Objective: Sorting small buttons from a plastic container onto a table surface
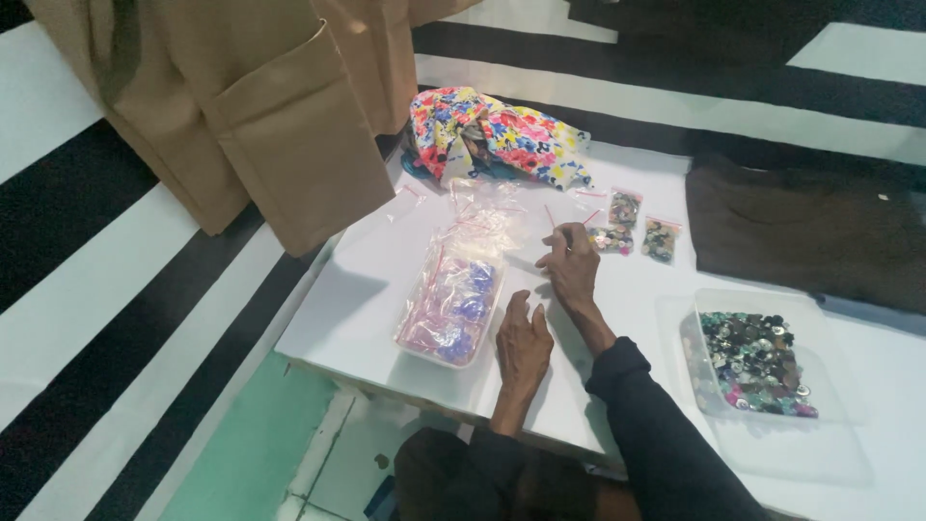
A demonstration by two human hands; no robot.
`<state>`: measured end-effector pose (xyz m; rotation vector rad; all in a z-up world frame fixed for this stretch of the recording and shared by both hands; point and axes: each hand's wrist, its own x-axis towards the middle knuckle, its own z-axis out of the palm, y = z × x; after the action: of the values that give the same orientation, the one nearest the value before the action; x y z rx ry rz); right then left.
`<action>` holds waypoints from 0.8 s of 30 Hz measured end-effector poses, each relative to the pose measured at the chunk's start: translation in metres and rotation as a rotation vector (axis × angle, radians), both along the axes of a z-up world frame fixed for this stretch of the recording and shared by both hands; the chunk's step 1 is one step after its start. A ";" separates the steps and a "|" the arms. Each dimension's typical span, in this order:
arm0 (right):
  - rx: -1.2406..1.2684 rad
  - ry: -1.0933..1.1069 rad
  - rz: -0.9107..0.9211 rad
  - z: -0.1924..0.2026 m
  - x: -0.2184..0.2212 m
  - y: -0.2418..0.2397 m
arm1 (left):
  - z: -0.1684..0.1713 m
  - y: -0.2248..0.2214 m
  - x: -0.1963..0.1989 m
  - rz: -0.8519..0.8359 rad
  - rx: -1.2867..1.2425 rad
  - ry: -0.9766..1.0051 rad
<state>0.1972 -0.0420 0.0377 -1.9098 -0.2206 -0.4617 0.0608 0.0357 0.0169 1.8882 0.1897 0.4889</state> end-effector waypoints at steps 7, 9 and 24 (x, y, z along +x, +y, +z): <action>0.403 0.220 -0.013 0.073 -0.099 -0.036 | 0.033 -0.007 -0.020 -0.115 0.030 0.115; 0.479 0.254 0.038 0.072 -0.127 -0.048 | 0.042 -0.007 -0.026 -0.239 -0.314 0.008; 0.295 0.188 -0.009 0.080 -0.231 -0.109 | 0.067 -0.034 -0.064 -0.334 -0.381 -0.082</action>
<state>-0.0341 -0.1511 0.1182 -1.6521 -0.0178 -0.2999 -0.0036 0.0018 0.0841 1.4852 -0.0837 0.2763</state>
